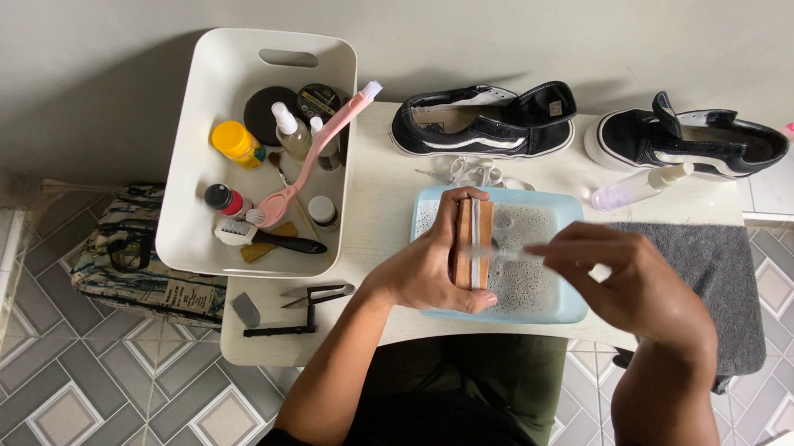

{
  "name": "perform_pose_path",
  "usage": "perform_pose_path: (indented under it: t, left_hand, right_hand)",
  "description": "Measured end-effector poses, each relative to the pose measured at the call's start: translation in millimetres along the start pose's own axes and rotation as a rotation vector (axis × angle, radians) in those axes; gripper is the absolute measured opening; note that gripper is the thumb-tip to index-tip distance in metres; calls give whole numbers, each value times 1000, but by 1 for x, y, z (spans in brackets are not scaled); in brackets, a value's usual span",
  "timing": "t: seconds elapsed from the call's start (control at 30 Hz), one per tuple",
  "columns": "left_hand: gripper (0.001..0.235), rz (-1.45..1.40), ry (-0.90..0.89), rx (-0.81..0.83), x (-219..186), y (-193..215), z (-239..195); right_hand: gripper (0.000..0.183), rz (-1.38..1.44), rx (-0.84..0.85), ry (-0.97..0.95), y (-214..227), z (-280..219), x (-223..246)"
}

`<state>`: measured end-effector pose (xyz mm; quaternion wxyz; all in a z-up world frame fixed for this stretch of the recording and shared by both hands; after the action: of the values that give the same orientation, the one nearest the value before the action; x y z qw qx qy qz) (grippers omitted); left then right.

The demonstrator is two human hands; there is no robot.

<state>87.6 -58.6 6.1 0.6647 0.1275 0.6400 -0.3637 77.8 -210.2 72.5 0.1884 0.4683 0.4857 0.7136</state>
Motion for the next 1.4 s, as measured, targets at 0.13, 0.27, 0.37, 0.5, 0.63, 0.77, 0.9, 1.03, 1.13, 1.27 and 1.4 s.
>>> perform_pose_path:
  t: [0.13, 0.27, 0.37, 0.5, 0.63, 0.77, 0.9, 1.03, 1.13, 1.27, 1.4]
  left_hand:
    - [96, 75, -39, -6, -1, 3, 1]
    - [92, -11, -73, 57, -5, -2, -2]
    - [92, 31, -71, 27, -3, -1, -1]
    - [93, 54, -41, -19, -2, 2, -1]
    - [97, 98, -77, -4, -3, 2, -1]
    - [94, 34, -31, -1, -6, -1, -2]
    - [104, 70, -75, -105, 1, 4, -3]
    - [102, 60, -66, -120, 0, 9, 0]
    - [103, 95, -80, -125, -3, 12, 1]
    - [103, 98, -89, -122, -5, 9, -3]
    - [103, 110, -98, -117, -3, 13, 1]
  right_hand:
    - [27, 38, -43, -10, 9, 4, -4]
    - [28, 138, 39, 53, -2, 6, -2]
    - [29, 124, 31, 40, 5, 4, -3]
    - [30, 64, -3, -21, 3, 2, -13]
    - [30, 104, 90, 7, -2, 5, -5]
    - [24, 28, -129, -155, 11, 3, -26]
    - [27, -99, -103, -298, -3, 4, -43]
    - [26, -226, 93, -427, -45, 15, -48]
    - [29, -357, 210, -449, -56, 14, -45]
    - [27, -379, 25, -470, -33, 1, -48]
    - [27, -379, 13, -515, -14, -19, -49]
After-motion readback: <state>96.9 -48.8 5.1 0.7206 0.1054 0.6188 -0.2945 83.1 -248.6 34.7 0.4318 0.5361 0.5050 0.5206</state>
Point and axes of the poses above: each hand's wrist, its own z-axis towards the middle knuckle, its own y-axis out of the back of the hand, x = y × z, the point moved 9 cm from there along z, towards the middle knuckle, and after that the axes turned 14 degrees about -z, right-handed, at the moved point
